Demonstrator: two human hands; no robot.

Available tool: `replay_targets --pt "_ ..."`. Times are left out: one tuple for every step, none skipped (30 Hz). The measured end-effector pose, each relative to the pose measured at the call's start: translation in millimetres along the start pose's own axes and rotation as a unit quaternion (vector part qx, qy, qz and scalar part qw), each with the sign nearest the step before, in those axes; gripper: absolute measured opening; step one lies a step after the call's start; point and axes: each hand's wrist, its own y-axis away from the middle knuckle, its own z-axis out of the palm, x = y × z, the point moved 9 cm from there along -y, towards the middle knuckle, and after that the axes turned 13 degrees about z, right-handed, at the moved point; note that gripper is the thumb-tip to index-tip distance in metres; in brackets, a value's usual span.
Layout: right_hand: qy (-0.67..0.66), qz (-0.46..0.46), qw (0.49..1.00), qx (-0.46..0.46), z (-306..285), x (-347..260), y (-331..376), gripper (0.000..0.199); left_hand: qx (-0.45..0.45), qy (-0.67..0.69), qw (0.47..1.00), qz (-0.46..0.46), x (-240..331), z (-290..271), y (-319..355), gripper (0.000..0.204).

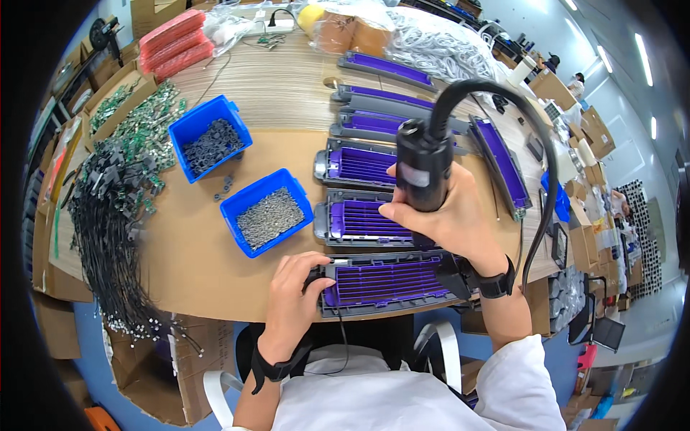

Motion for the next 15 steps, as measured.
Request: replay_targets --pt "-0.025 0.017 1.000 -0.001 -4 3 0 0.037 0.000 0.000 1.000 0.002 0 1 0 0.031" --pt "-0.036 0.022 0.999 0.000 -6 5 0 0.037 0.000 -0.002 1.000 0.004 -1 1 0 0.031" --pt "-0.048 0.027 0.998 0.001 -6 6 -1 0.036 0.001 -0.005 1.000 0.006 -1 1 0 0.031" --pt "-0.060 0.032 0.998 0.000 -6 8 -1 0.035 -0.001 -0.002 1.000 -0.001 -2 2 1 0.031" --pt "-0.063 0.028 0.998 0.008 -6 10 -1 0.036 0.003 0.002 1.000 -0.002 -1 2 1 0.031" --pt "-0.066 0.024 0.997 0.015 -6 15 -1 0.036 0.006 0.006 1.000 -0.004 -1 2 1 0.032" --pt "-0.069 0.019 0.997 0.022 -6 18 0 0.036 0.011 0.010 1.000 -0.006 -1 1 1 0.033" --pt "-0.059 0.011 0.997 0.039 -7 21 1 0.037 0.007 0.004 1.000 0.004 0 0 1 0.032" --pt "-0.069 0.000 0.996 0.053 -8 24 1 0.037 0.004 -0.002 1.000 0.013 2 0 0 0.032" --pt "-0.078 -0.012 0.995 0.067 -10 27 3 0.037 0.002 -0.008 1.000 0.022 3 1 -1 0.031" --pt "-0.090 -0.024 0.993 0.079 -12 28 4 0.038 0.002 0.001 1.000 0.014 2 0 -1 0.031" --pt "-0.074 -0.029 0.995 0.063 -9 27 5 0.039 0.002 0.009 1.000 0.007 1 0 0 0.031" --pt "-0.047 -0.030 0.998 0.033 -3 26 6 0.039 0.002 0.018 1.000 -0.001 1 0 0 0.031" --pt "-0.020 -0.032 0.999 0.000 4 24 5 0.040 0.001 0.010 1.000 -0.008 1 -2 -1 0.029" --pt "0.007 -0.035 0.999 -0.032 13 21 5 0.040 0.002 0.007 1.000 -0.007 2 -4 0 0.029"
